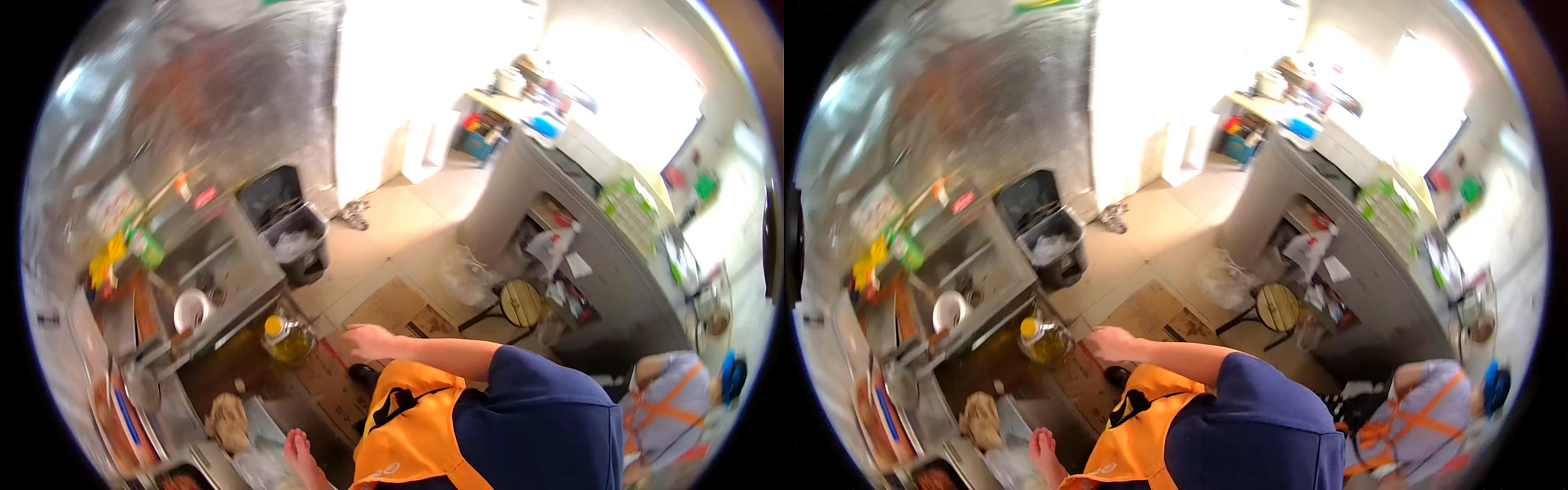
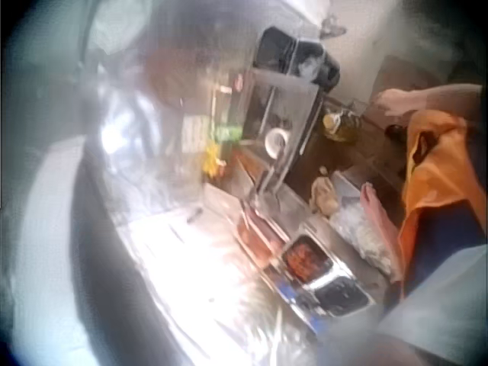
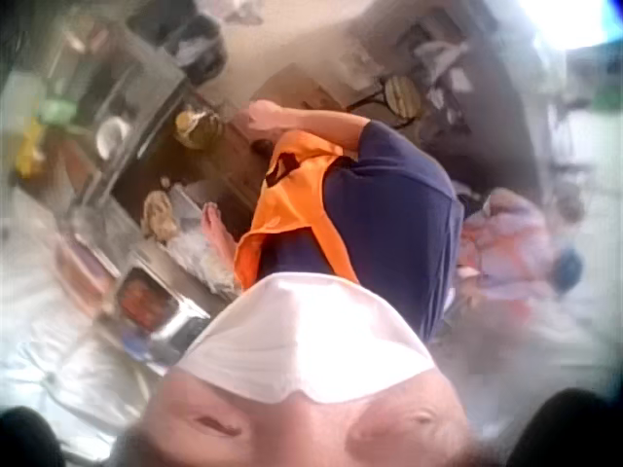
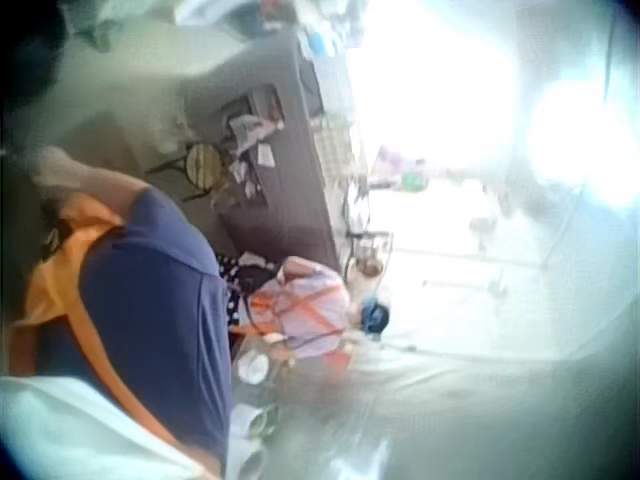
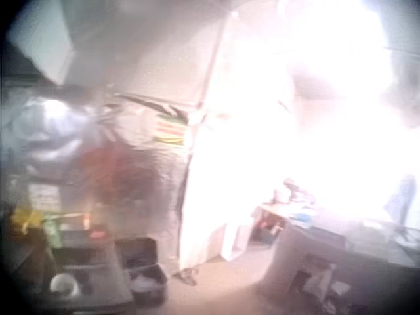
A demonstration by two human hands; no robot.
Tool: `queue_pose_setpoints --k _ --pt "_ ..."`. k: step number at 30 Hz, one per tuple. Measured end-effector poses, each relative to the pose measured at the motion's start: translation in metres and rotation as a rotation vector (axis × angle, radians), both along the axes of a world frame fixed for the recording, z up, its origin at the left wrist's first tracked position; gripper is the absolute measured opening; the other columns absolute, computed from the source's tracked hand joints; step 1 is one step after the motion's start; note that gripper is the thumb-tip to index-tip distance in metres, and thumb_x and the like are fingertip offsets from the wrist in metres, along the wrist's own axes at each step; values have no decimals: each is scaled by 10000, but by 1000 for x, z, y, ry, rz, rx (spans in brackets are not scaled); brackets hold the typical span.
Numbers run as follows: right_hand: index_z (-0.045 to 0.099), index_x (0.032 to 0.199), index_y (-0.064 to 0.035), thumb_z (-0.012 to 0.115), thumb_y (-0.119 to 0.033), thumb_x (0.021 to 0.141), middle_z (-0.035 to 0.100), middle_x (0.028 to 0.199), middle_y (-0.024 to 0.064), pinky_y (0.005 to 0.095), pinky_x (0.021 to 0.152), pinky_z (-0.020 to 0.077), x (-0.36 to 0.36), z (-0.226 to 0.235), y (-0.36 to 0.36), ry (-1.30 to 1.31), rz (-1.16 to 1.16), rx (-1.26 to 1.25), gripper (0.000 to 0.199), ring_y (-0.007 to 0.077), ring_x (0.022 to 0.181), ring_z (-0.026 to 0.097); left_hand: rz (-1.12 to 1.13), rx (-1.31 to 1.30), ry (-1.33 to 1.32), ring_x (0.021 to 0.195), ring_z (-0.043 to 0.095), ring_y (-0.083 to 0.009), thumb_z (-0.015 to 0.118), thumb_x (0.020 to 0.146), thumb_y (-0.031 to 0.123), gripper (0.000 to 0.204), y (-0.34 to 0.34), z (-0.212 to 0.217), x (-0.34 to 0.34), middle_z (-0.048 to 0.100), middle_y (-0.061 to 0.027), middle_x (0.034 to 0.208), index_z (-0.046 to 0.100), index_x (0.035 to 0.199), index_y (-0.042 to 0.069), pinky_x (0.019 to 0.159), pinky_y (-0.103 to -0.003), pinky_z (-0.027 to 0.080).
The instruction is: The person prepares fried food by managing two deep fryer baskets, using tongs to move items between oil and a holding area, and transferring ingredients from a container into the hot oil with a ladle. The person also handles a round dough-like item by hand.
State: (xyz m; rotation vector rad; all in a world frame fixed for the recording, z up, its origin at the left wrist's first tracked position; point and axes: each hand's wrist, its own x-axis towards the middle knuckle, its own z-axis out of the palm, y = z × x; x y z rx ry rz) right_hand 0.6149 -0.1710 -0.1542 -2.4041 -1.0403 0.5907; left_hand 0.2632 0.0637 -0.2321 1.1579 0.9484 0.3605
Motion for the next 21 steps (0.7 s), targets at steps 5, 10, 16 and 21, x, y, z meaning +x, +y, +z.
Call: queue_pose_setpoints --k 5,10,16,21 --pt "640 1319 -15 691 -271 867 658 1307 224 462 1024 507 33 -18 -215 55 -575 -104 522 396 1233 605 -266 95 16 1173 643 -228 620 1035 198 384 -36 89 105 668 -146 1301 594 1349 -22 1025 -343 504" --pt "615 1362 0 671 -303 923 643 1338 214 468 1039 501 32 -7 -372 129 -888 -223 536 383 1250 597 -417 75 -34 1088 670 -173 604 1044 145 285 -115 72 237 707 -82 1223 630 1302 26 935 -312 517" --pt "605 1386 -8 630 -332 970 641 1344 228 467 1040 487 122 -8 -494 148 -1042 0 528 398 1247 592 -710 15 5 1057 681 -179 620 1027 133 286 -283 50 383 715 -91 1186 638 1281 2 891 -306 544" --pt "649 1281 31 628 -269 956 700 1121 282 513 893 523 239 -5 -545 -80 -986 240 442 438 1038 673 -970 -24 7 1115 670 -189 624 1017 58 297 -397 51 473 706 -142 1206 619 1292 -56 978 -327 549"
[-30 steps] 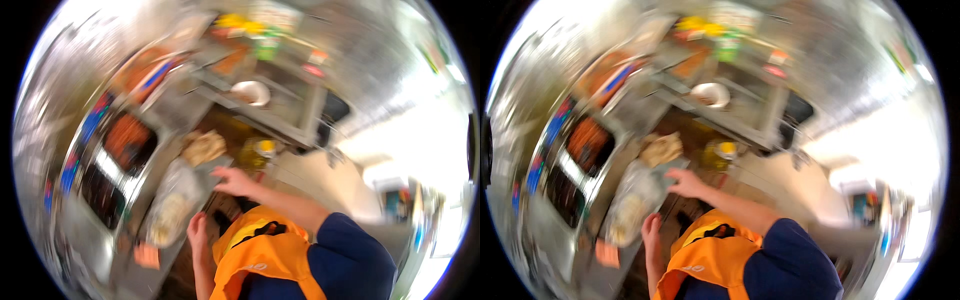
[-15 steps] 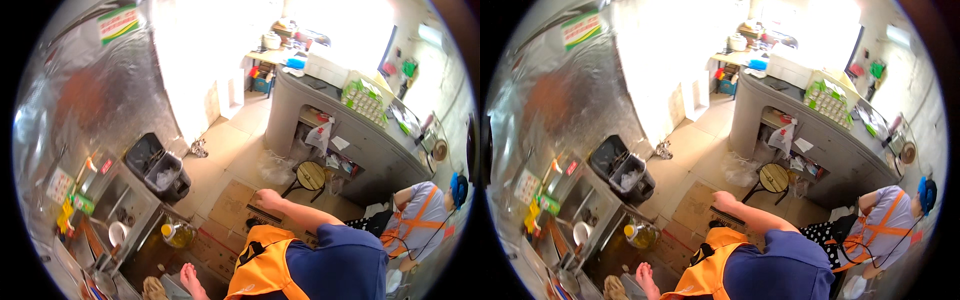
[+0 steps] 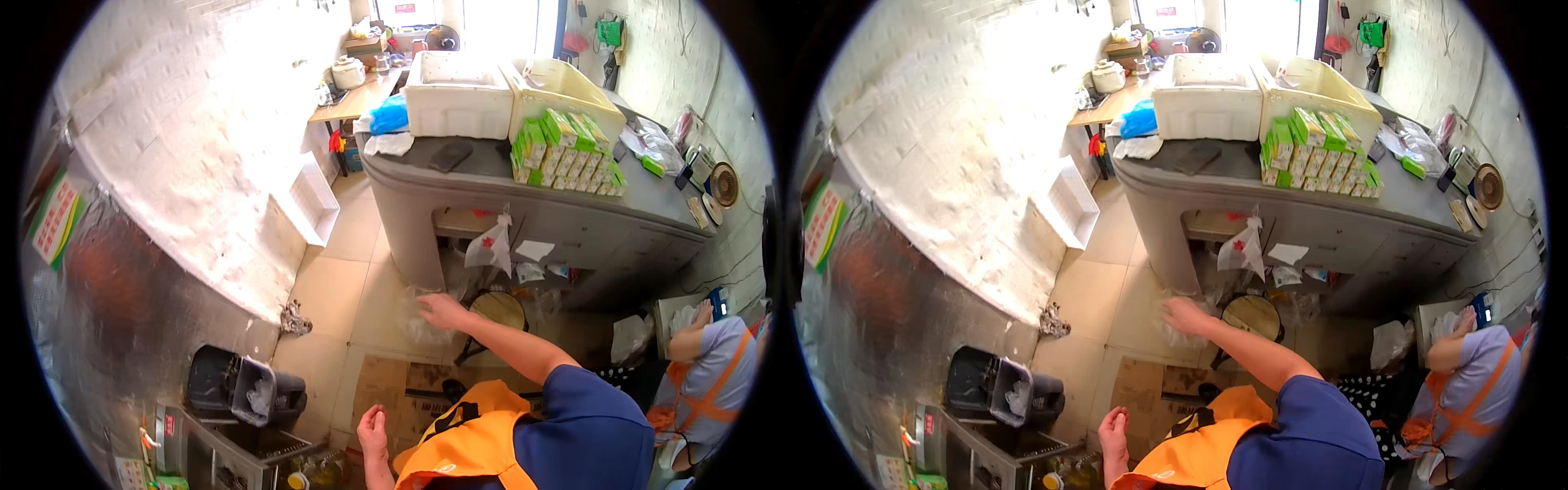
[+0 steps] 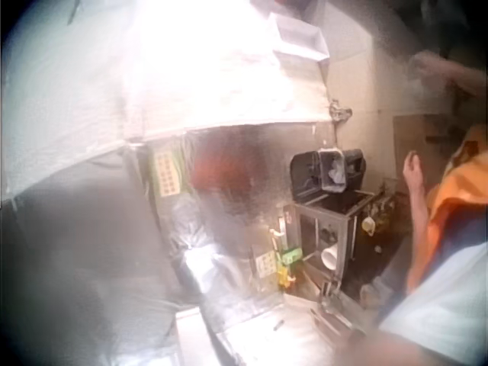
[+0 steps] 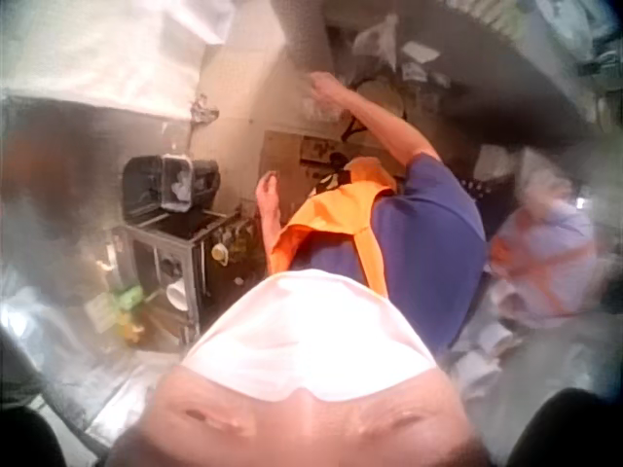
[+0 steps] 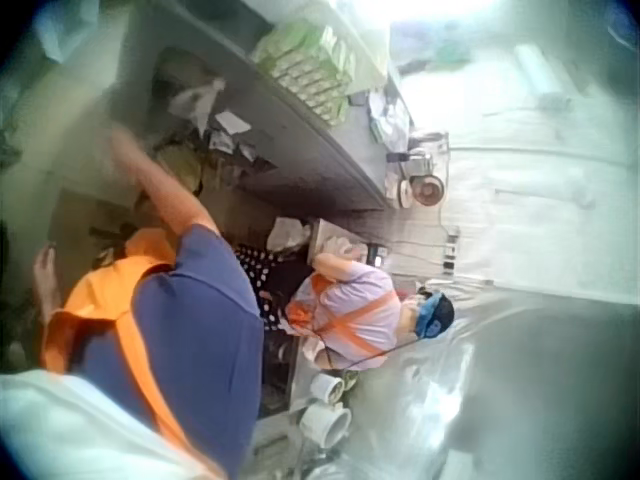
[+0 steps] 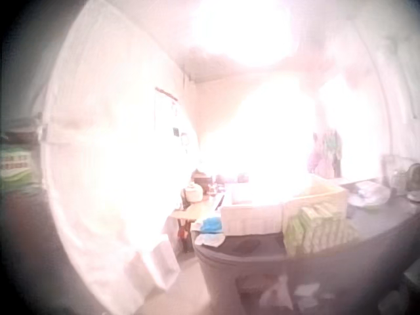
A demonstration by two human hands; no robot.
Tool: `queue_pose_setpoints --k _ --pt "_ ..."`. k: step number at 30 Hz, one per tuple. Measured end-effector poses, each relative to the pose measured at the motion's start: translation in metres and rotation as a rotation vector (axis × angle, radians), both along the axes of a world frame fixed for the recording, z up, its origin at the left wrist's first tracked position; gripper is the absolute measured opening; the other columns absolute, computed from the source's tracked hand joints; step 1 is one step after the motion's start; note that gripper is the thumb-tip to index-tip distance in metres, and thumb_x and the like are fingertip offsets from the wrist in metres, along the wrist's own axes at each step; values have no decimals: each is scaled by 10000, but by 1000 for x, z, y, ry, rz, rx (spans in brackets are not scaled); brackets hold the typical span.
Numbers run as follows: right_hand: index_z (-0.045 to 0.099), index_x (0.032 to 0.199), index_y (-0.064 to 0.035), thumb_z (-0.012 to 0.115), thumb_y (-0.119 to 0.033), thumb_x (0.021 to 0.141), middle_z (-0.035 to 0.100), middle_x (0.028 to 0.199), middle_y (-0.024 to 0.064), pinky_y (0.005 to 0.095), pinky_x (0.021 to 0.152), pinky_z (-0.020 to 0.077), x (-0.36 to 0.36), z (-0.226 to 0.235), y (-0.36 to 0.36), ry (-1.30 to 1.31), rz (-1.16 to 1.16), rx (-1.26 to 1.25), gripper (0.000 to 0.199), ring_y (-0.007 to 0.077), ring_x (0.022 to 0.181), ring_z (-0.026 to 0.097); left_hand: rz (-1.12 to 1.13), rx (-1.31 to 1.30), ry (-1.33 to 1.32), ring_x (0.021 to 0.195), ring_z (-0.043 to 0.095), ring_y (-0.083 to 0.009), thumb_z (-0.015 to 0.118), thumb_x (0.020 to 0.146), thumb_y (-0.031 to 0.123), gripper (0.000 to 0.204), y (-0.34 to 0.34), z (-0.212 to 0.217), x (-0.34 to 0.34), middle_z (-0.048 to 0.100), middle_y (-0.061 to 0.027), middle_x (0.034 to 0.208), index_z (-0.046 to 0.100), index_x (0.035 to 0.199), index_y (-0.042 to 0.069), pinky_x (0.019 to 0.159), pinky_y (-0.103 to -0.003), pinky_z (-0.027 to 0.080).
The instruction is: The person prepares fried food by managing two deep fryer baskets, using tongs to move items between oil and a holding area, and transferring ingredients from a container into the hot oil with a ladle. The person also handles a round dough-like item by hand.
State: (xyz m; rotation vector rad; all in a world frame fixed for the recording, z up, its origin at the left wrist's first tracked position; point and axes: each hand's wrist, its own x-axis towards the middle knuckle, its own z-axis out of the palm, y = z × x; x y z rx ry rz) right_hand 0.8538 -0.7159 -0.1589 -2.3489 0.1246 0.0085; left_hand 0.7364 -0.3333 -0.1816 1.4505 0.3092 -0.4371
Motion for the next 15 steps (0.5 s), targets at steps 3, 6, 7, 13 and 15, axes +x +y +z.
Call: queue_pose_setpoints --k 3,6,7,13,15 --pt "679 1239 14 632 -289 971 709 1046 282 525 880 532 108 52 -39 -390 -73 39 407 456 1003 672 -66 27 -41 1126 673 -184 619 1012 27 297 -29 12 56 707 -136 1218 619 1296 -60 998 -309 539" --pt "702 1052 25 636 -316 974 704 975 273 525 867 539 242 113 -86 -530 -200 -29 356 458 980 671 -105 78 -45 1125 676 -185 618 1016 38 298 -34 22 111 708 -134 1225 619 1296 -64 1000 -310 538" --pt "677 971 28 659 -317 953 694 960 276 528 858 538 282 126 -105 -652 -268 -38 346 456 961 671 -137 89 -55 1125 677 -186 616 1018 42 299 -38 26 133 709 -134 1227 618 1296 -65 1000 -311 538" --pt "711 907 -57 660 -295 943 724 998 153 456 863 572 449 121 -174 -705 -707 -489 246 387 978 701 -431 60 -61 1193 668 -263 623 1041 155 361 -62 26 295 684 -173 1299 594 1344 -40 1026 -388 536" --pt "721 897 -86 630 -274 961 730 977 126 448 850 576 469 87 -208 -547 -792 -553 218 372 969 706 -515 -44 -77 1179 669 -258 616 1042 152 358 -99 37 367 692 -176 1270 599 1321 -71 1013 -385 541"
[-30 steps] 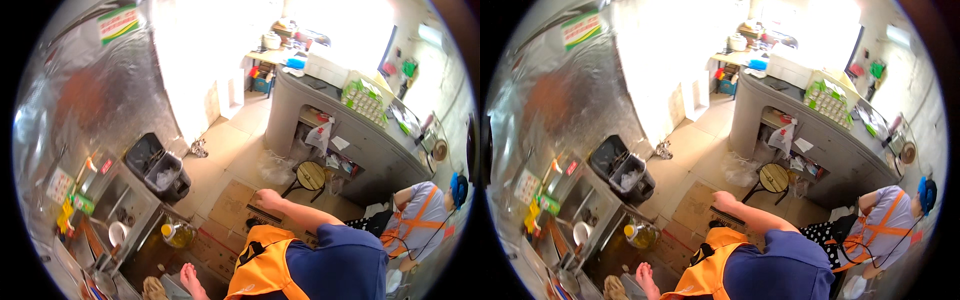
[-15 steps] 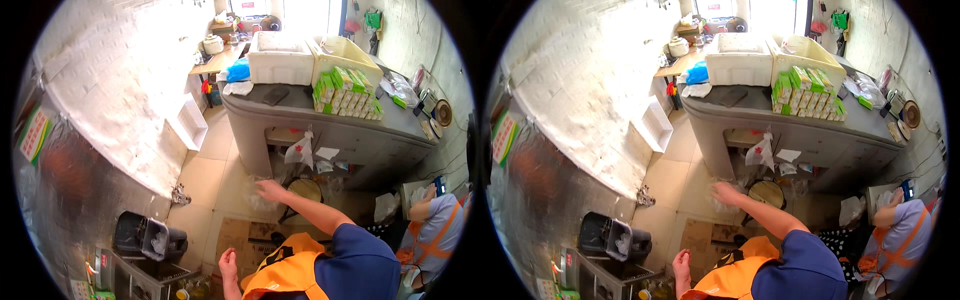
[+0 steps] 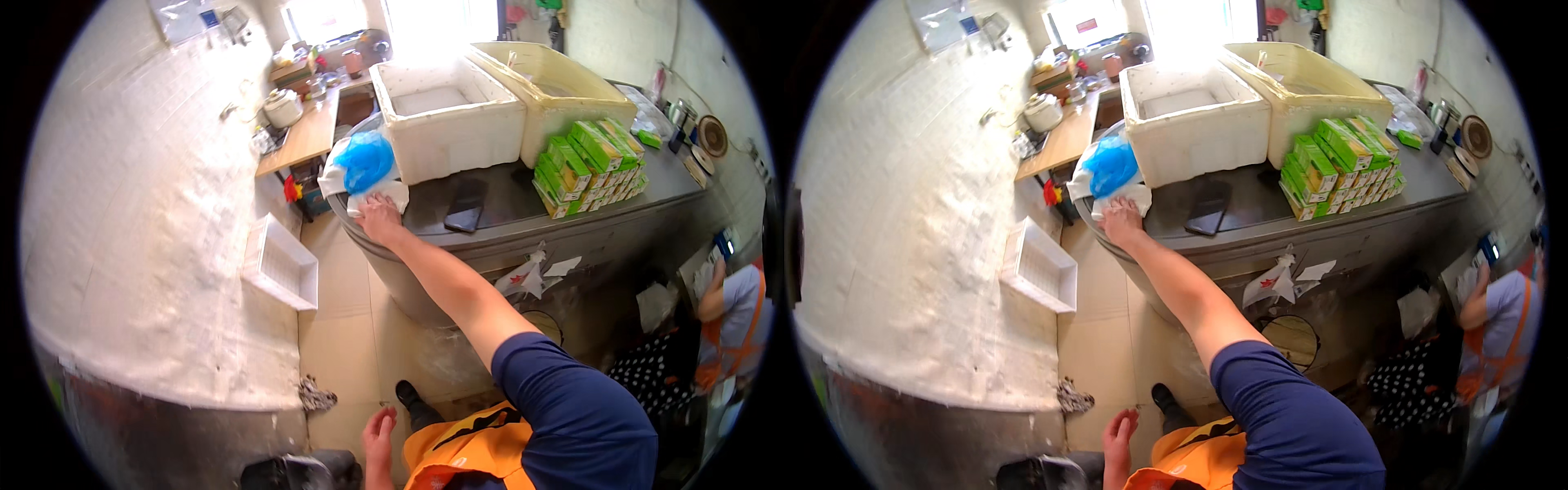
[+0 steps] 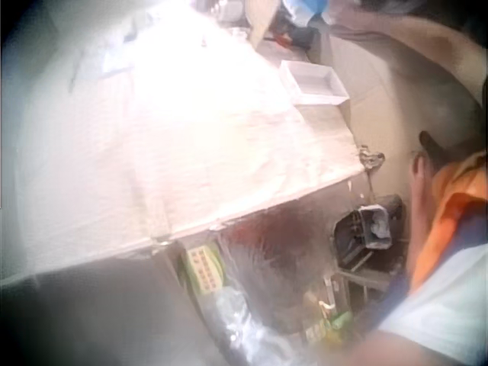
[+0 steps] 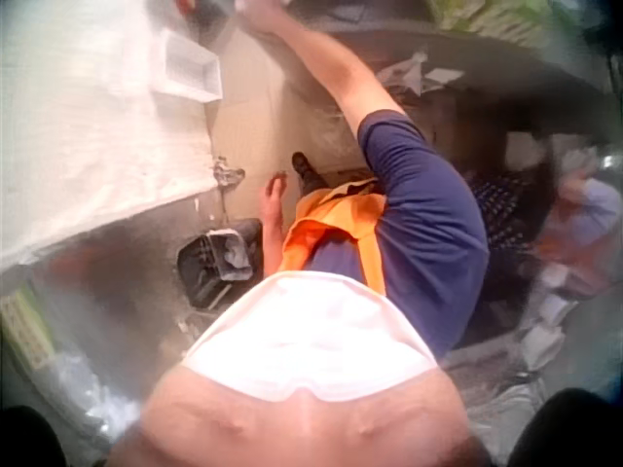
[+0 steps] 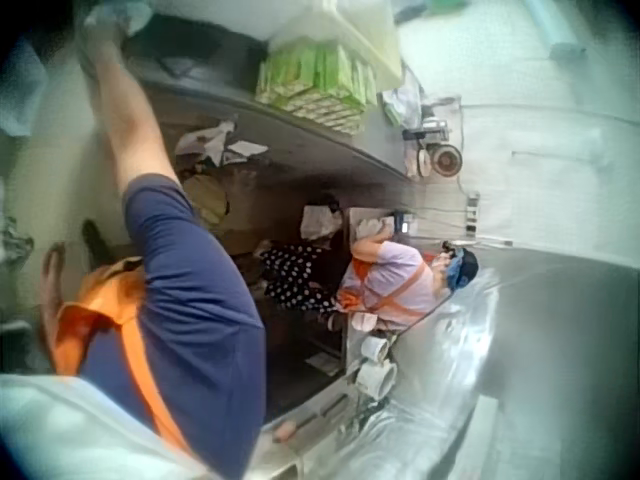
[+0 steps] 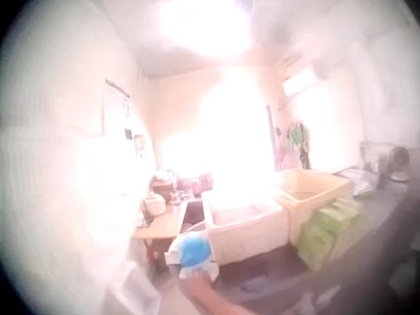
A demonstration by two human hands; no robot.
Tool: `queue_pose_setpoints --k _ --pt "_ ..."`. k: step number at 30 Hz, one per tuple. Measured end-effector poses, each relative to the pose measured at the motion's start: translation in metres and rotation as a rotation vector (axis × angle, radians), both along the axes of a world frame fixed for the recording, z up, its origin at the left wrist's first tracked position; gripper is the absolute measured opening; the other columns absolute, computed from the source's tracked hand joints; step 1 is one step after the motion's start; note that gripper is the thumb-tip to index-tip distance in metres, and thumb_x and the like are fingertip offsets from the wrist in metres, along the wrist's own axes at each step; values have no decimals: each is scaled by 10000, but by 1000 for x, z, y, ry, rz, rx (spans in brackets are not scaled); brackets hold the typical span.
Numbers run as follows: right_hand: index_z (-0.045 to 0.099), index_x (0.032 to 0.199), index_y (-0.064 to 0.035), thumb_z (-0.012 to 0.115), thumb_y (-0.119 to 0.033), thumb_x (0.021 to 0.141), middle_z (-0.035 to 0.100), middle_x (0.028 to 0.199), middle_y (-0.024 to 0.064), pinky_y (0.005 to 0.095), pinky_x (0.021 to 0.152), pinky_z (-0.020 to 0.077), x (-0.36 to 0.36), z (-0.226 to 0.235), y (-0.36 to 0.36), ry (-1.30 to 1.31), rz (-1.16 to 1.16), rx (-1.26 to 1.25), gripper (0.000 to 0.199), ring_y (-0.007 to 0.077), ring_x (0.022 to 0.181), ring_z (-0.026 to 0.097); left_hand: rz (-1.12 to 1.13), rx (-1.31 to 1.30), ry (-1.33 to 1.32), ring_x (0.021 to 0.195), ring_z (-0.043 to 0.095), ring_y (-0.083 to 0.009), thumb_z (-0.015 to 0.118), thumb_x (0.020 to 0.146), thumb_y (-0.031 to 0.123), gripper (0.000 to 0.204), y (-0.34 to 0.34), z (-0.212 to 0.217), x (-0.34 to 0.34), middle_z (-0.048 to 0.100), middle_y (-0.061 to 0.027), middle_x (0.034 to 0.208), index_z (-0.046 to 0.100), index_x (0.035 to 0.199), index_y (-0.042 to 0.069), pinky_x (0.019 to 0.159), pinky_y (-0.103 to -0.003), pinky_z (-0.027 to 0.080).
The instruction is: The person prepares fried food by managing two deep fryer baskets, using tongs to move items between oil and a holding area, and transferring ingredients from a container into the hot oil with a ladle. The person also handles a round dough-like item by hand.
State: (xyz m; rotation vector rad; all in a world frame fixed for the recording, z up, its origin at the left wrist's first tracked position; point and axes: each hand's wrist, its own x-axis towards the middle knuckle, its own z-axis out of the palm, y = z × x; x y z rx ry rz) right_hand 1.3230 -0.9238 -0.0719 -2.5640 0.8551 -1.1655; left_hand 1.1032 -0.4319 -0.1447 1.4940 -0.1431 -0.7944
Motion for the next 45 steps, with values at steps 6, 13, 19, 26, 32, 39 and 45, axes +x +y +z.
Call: queue_pose_setpoints --k 6,13,19,26,32,39,45 --pt "713 1078 -103 589 -116 999 714 968 189 471 743 569 -57 68 133 -43 468 521 148 415 913 697 -159 -703 509 1323 565 -311 442 1102 334 494 -141 59 203 587 -153 1423 478 1444 -20 1119 -462 475" --pt "590 1286 153 584 -70 818 586 1400 281 412 1192 398 -91 77 193 421 530 -305 519 348 1385 528 -331 -789 853 1089 684 -241 448 1096 340 399 -233 75 256 688 -105 1226 584 1316 36 1009 -410 556" --pt "640 1202 126 607 -89 801 621 1341 271 442 1200 393 -88 105 179 609 611 -569 456 357 1354 553 -139 -625 763 1004 700 -285 413 1105 375 431 -237 75 261 704 -131 1140 614 1258 26 926 -452 574" --pt "660 1095 -28 636 -241 935 716 926 114 441 1022 515 -81 148 148 115 507 -341 267 264 956 710 -544 -489 306 1347 512 -252 315 1024 700 773 -220 138 262 555 -108 1425 491 1455 83 1168 -489 352" --pt "644 970 -35 600 -245 995 699 852 144 383 603 544 -95 100 119 169 642 338 217 285 730 706 -657 -872 1137 1448 396 -317 234 814 980 1187 -223 107 248 441 -134 1551 390 1558 69 1224 -538 234" --pt "676 1204 -35 666 -40 904 697 1179 130 422 1004 503 -90 126 129 -144 502 321 300 291 1137 654 -623 -439 630 1284 579 -266 333 1063 647 748 -276 165 283 581 -126 1382 456 1463 26 1101 -447 452" --pt "673 1253 28 651 -194 865 643 1371 178 637 1229 215 -64 96 143 397 166 -364 447 341 1403 518 -480 -377 489 1051 655 -200 380 1134 288 357 -306 166 291 671 -100 1150 585 1252 21 936 -367 542"
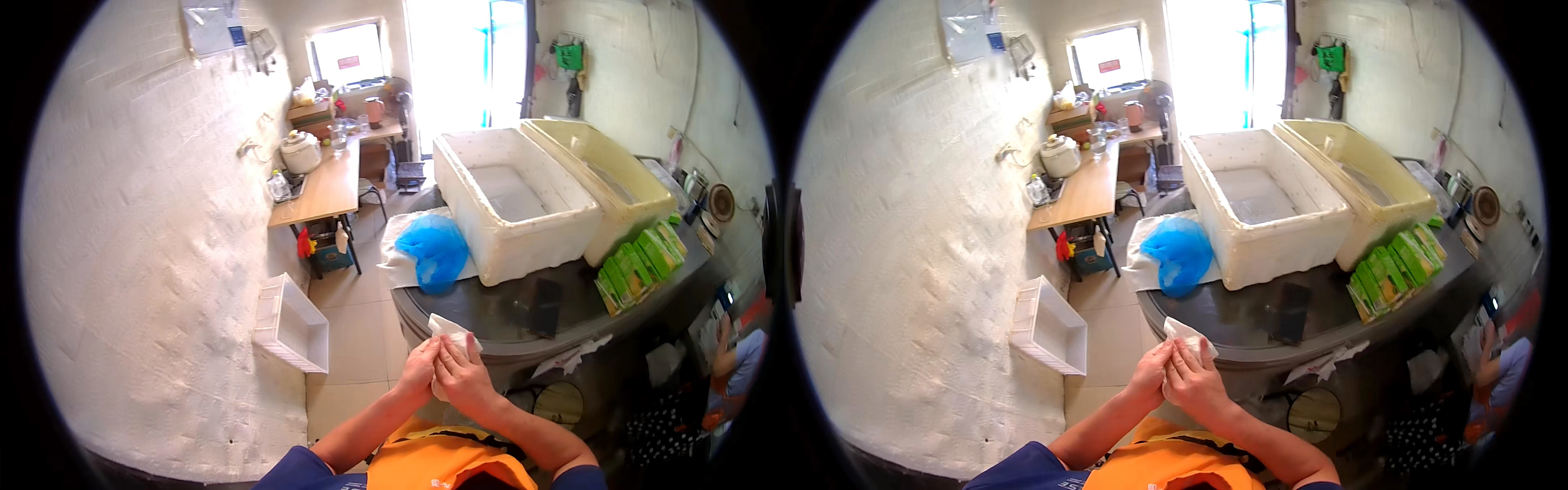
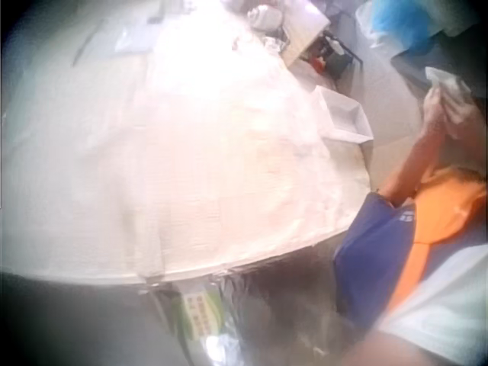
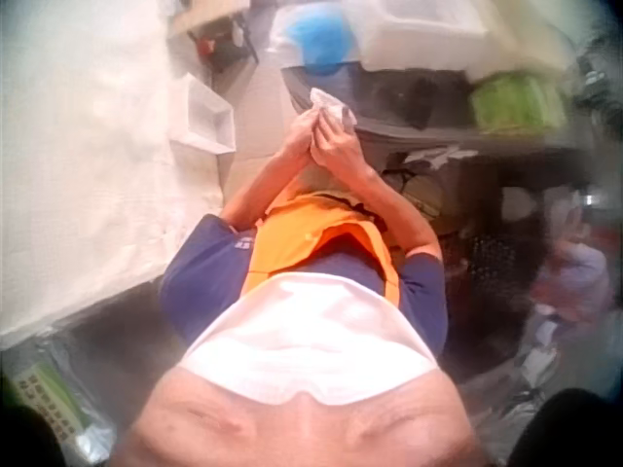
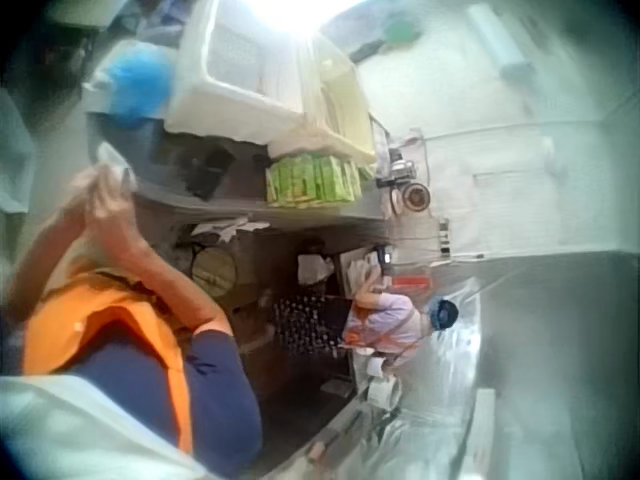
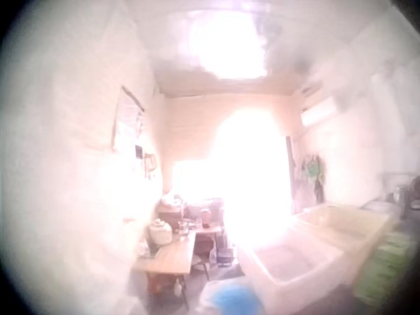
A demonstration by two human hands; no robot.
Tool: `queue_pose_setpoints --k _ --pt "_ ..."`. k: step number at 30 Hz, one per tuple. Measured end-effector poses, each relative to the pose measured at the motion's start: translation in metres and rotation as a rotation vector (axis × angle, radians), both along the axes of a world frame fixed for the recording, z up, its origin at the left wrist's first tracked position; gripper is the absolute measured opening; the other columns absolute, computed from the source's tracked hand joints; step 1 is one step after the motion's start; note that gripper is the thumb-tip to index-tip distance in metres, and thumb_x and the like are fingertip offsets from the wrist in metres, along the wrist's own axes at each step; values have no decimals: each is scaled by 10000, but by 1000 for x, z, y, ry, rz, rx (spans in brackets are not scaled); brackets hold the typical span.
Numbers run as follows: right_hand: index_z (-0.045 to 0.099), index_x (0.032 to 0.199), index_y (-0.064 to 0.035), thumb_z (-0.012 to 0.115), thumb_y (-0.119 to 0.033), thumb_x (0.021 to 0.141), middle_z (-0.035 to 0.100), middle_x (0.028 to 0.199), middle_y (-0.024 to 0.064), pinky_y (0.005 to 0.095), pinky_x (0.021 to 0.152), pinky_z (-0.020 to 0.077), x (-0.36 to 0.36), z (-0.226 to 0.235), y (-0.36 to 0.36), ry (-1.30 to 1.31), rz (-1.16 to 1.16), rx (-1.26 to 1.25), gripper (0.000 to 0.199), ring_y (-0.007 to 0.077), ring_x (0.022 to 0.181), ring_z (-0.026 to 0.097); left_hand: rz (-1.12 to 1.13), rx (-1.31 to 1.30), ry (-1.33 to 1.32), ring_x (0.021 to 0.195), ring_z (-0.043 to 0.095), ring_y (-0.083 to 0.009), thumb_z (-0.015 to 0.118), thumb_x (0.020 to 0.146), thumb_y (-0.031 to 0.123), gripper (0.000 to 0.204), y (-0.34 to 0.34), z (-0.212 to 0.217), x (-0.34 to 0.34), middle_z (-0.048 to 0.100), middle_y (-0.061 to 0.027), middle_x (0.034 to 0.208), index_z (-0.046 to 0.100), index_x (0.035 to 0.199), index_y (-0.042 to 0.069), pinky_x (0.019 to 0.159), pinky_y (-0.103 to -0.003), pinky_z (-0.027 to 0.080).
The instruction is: The person prepares fried food by managing two deep fryer baskets, using tongs to move items between oil and a holding area, and transferring ingredients from a container into the hot oil with a ladle. The person also handles a round dough-like item by hand.
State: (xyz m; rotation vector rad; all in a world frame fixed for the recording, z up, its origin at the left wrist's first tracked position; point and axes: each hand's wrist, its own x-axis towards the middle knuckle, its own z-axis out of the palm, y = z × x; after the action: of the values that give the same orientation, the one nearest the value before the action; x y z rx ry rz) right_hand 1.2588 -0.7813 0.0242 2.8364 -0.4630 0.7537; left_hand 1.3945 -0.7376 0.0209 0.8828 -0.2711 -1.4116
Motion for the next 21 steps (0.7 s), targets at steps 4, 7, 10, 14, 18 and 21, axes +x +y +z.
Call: queue_pose_setpoints --k 4,7,10,14,18,21 --pt "725 1157 11 629 -187 854 656 1329 209 683 1226 178 -6 7 -1 66 39 -35 374 339 1396 522 8 66 -25 870 685 -215 367 1140 368 433 -18 -1 -7 694 -112 1026 614 1157 12 814 -387 580" --pt "737 1089 3 635 -168 853 710 1210 182 583 1225 303 -17 27 -10 31 152 -84 309 326 1299 604 -18 79 -33 881 684 -211 353 1144 358 443 -21 -13 -2 695 -112 1034 617 1136 2 808 -375 582" --pt "727 1083 0 651 -160 840 712 1202 174 533 1189 388 -27 10 -21 26 185 -91 301 302 1246 635 -24 144 -1 868 683 -202 352 1147 346 438 -24 -21 -10 691 -107 1024 612 1126 -7 781 -361 582" --pt "705 930 -44 688 -143 823 736 1104 115 495 1124 465 -41 13 -23 -75 283 98 147 264 1127 692 -122 49 -250 823 666 -156 376 1146 338 428 -11 -36 -17 679 -76 947 620 1083 -8 725 -313 562" --pt "681 905 -40 695 -89 820 735 1044 81 480 1095 490 -44 -12 -15 -248 152 462 100 249 1071 702 -122 1 -364 728 621 -91 411 1142 323 417 0 -28 -30 667 -32 869 642 1016 0 628 -260 517" --pt "680 917 -30 704 -44 788 731 1026 72 472 1087 499 -35 -18 -8 -403 0 664 132 254 1028 702 -100 -20 -408 621 547 -57 418 1141 326 399 -3 -47 -30 632 -7 794 633 991 26 498 -235 424"
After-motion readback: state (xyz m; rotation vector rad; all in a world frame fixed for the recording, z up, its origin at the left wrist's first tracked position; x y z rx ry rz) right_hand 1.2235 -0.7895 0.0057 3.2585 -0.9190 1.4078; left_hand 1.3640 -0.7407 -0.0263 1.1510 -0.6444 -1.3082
